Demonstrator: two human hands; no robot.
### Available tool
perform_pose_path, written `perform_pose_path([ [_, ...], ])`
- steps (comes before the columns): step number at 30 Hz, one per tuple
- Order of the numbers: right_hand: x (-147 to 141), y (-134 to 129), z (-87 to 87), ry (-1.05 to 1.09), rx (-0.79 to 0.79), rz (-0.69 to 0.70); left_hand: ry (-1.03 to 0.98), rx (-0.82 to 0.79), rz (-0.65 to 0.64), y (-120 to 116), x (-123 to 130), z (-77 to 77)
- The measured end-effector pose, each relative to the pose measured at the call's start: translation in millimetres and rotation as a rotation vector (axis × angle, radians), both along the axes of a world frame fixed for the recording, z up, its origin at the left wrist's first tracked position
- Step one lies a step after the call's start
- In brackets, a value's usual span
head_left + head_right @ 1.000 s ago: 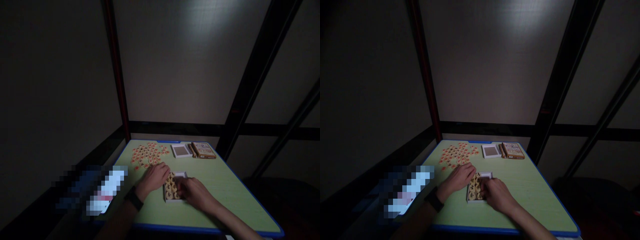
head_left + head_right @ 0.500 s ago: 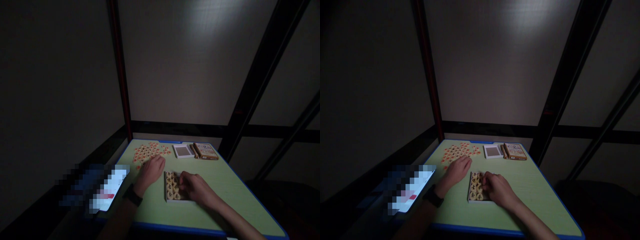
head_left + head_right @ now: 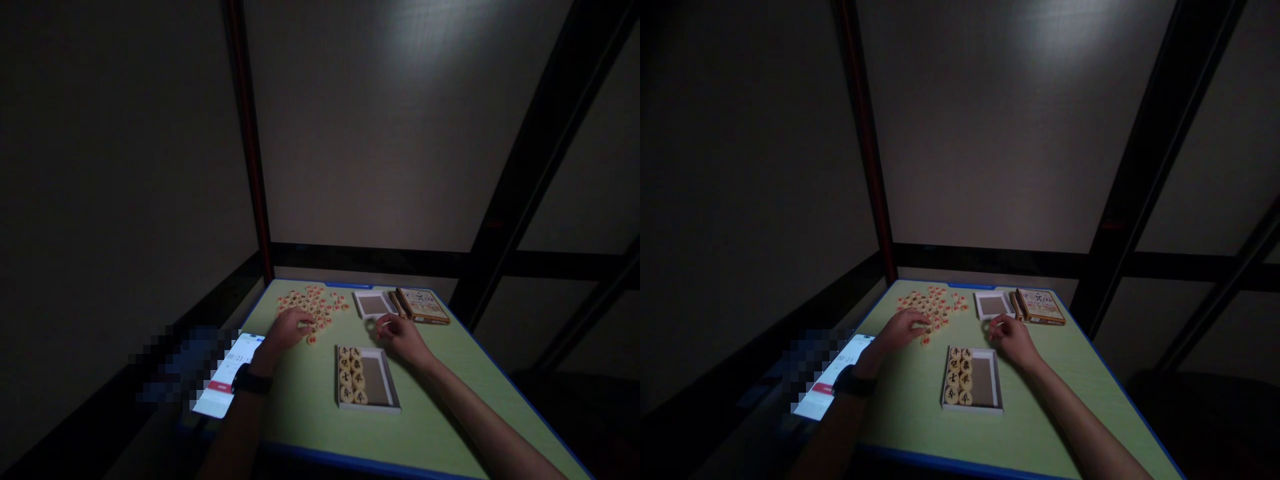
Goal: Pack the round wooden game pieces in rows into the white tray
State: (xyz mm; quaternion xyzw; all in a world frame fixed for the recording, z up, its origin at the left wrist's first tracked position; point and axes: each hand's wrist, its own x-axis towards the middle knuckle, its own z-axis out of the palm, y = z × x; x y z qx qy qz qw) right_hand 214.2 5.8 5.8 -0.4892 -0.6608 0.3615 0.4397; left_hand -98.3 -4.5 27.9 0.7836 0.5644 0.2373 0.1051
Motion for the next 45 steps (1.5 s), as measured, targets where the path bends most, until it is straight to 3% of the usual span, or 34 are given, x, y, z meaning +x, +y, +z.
perform_pose_path([
  [7, 0, -5, 1.6, -0.078, 0.058, 0.032, 0.061, -0.023, -0.112, -6, 4, -9.9],
  [16, 1, -8, 3.6, -0.112, 0.087, 0.062, 0.063, -0.048, -0.014, -10, 10, -4.4],
  [26, -1, -9, 1.6, -0.1, 0.081, 0.07, 0.072, -0.012, -0.021, -10, 8, -7.0],
  [29, 0, -9, 3.2, -0.098, 0.078, 0.042, -0.001, 0.02, 0.032, -8, 10, -6.1],
  [32, 0, -8, 5.0, -0.09, 0.05, 0.005, -0.234, 0.007, 0.068, -3, 16, -7.7],
  [35, -5, -14, 10.2, -0.034, 0.063, 0.028, -0.569, -0.181, -0.08, -1, 27, -10.4],
  [37, -12, -23, 16.7, 0.01, 0.086, 0.131, -0.715, -0.352, -0.235, -6, 36, -10.5],
  [42, -30, -51, 32.3, -0.058, 0.122, 0.502, -0.863, -0.637, -0.518, -25, 53, -2.9],
  [45, -34, -58, 32.1, -0.096, 0.131, 0.601, -0.859, -0.791, -0.635, -31, 56, 0.8],
])
